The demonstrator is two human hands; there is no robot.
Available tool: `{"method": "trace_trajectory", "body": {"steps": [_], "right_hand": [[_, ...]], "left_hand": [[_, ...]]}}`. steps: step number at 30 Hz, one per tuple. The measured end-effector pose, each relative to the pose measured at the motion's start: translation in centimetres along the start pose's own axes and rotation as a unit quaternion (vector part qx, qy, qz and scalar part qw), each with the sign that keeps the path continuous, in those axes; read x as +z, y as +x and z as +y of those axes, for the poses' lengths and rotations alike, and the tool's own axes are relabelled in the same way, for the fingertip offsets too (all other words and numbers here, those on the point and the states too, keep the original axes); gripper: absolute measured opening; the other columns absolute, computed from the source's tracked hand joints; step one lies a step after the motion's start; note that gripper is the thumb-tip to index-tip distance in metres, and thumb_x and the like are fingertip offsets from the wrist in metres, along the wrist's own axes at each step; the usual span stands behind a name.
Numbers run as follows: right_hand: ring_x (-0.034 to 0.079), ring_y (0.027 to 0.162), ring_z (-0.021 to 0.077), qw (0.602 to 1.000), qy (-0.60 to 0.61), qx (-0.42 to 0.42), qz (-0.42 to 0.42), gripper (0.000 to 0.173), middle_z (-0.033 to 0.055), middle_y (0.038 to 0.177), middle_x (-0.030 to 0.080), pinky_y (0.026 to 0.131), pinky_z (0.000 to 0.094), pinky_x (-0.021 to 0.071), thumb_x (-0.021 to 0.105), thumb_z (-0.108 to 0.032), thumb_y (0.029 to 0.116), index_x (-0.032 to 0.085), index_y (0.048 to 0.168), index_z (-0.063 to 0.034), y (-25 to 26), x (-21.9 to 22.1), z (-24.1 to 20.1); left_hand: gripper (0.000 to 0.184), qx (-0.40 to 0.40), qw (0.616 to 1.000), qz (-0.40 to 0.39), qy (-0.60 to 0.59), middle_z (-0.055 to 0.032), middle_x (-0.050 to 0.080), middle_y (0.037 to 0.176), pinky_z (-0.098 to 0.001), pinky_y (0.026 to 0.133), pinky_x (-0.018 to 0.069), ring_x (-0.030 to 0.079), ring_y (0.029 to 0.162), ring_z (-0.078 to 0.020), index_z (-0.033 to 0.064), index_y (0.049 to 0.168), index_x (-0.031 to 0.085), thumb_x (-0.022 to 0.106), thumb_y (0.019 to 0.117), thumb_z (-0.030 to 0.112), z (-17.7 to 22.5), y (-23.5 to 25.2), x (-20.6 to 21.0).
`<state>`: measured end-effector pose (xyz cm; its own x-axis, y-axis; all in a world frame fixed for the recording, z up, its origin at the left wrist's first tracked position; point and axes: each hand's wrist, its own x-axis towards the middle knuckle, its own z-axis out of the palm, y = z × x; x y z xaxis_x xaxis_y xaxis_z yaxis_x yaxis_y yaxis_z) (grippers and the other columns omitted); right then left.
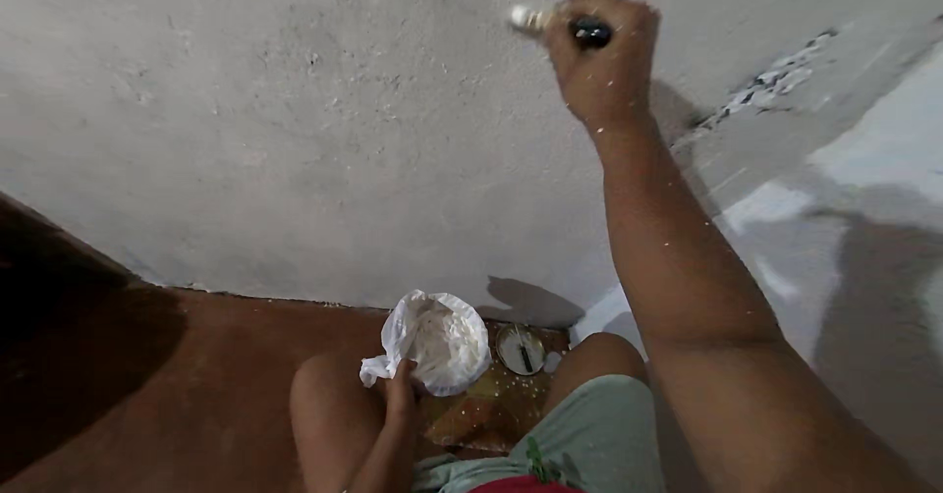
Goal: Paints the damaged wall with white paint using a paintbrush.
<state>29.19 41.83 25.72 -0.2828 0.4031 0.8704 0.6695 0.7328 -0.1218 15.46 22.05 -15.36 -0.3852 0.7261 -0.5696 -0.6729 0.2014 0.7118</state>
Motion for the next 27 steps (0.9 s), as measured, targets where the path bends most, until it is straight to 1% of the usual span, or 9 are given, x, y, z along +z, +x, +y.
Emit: {"method": "trace_trajectory", "body": {"steps": [2,4,10,13,15,17,20,24,27], "right_hand": [[0.070,0.087,0.0160,0.994,0.012,-0.049,0.098,0.028,0.0151,0.100,0.074,0.082,0.0293,0.0559,0.059,-0.017,0.0987,0.074,0.113,0.0012,-0.1,0.1,0.5],[0.071,0.095,0.0260,0.992,0.025,-0.057,0.113,0.028,0.0223,0.105,0.073,0.088,0.0360,0.0567,0.062,-0.012,0.0979,0.072,0.116,0.0065,-2.9,1.8,1.1],[0.071,0.094,0.0378,0.988,0.028,0.090,-0.119,0.028,0.0264,0.108,0.069,0.085,0.0507,0.0590,0.064,-0.013,0.0991,0.070,0.117,0.0070,-17.8,8.1,3.0],[0.071,0.096,0.0316,0.981,0.088,0.150,-0.089,0.029,0.0232,0.112,0.070,0.087,0.0453,0.0591,0.066,-0.012,0.0985,0.069,0.123,0.0043,-21.6,6.9,2.8],[0.072,0.092,0.0213,0.962,0.158,0.214,-0.059,0.030,0.0170,0.112,0.072,0.084,0.0376,0.0605,0.066,-0.012,0.0992,0.069,0.126,0.0014,-23.9,5.1,3.3],[0.073,0.081,0.0150,0.922,0.253,0.290,-0.041,0.026,0.0102,0.099,0.074,0.076,0.0327,0.0638,0.063,-0.011,0.0995,0.069,0.121,0.0020,-26.5,3.4,4.4],[0.074,0.080,0.0194,0.818,0.360,0.447,-0.040,0.022,0.0105,0.093,0.074,0.078,0.0357,0.0641,0.054,-0.009,0.1038,0.066,0.116,0.0050,-31.0,0.6,6.7],[0.072,0.075,0.0189,0.655,0.381,0.652,0.007,0.034,0.0097,0.088,0.072,0.073,0.0341,0.0628,0.032,-0.018,0.1126,0.059,0.113,0.0034,-37.3,-1.4,11.0],[0.069,0.072,0.0182,0.547,0.361,0.750,0.086,0.034,0.0108,0.087,0.069,0.069,0.0310,0.0599,0.034,-0.021,0.1128,0.059,0.115,0.0031,-41.1,-1.2,13.3]], "left_hand": [[0.021,0.000,1.000,-0.004,-0.001,-0.0084,0.057,0.073,-0.0358,0.052,0.0521,0.059,0.059,-0.0172,0.0030,0.112,0.053,0.054,0.0980,0.018,0.1,-0.1,-0.2],[0.020,0.001,1.000,-0.007,0.003,-0.0079,0.056,0.072,-0.0356,0.052,0.0517,0.058,0.058,-0.0168,0.0027,0.110,0.054,0.053,0.0985,0.019,0.3,0.0,-0.2],[0.018,-0.002,1.000,0.019,0.014,-0.0074,0.054,0.070,-0.0335,0.047,0.0481,0.054,0.054,-0.0160,0.0032,0.109,0.053,0.054,0.0987,0.018,0.3,0.0,-0.2],[0.024,0.004,1.000,0.007,0.027,-0.0091,0.058,0.078,-0.0357,0.056,0.0524,0.059,0.063,-0.0168,0.0013,0.117,0.052,0.054,0.0990,0.018,0.0,-0.2,-0.8],[0.022,0.013,0.999,0.009,0.033,-0.0078,0.059,0.075,-0.0342,0.054,0.0529,0.060,0.060,-0.0153,0.0018,0.114,0.053,0.054,0.0978,0.016,-0.2,-0.2,-0.8],[0.023,0.013,0.999,0.009,0.039,-0.0081,0.059,0.074,-0.0347,0.053,0.0534,0.060,0.059,-0.0158,0.0018,0.115,0.052,0.053,0.0974,0.017,-0.2,-0.2,-0.7],[0.034,0.010,0.999,0.010,0.051,-0.0112,0.062,0.090,-0.0353,0.061,0.0561,0.064,0.072,-0.0164,0.0006,0.129,0.048,0.051,0.0987,0.014,-0.2,-0.7,-0.1],[0.025,-0.005,0.997,0.022,0.070,-0.0096,0.062,0.089,-0.0353,0.064,0.0567,0.065,0.075,-0.0163,0.0029,0.122,0.051,0.048,0.0994,0.012,-0.9,-0.4,1.0],[0.019,-0.029,0.994,0.034,0.102,-0.0080,0.063,0.085,-0.0342,0.063,0.0576,0.066,0.073,-0.0153,0.0031,0.115,0.052,0.044,0.0999,0.012,-1.2,-0.5,2.3]]}}
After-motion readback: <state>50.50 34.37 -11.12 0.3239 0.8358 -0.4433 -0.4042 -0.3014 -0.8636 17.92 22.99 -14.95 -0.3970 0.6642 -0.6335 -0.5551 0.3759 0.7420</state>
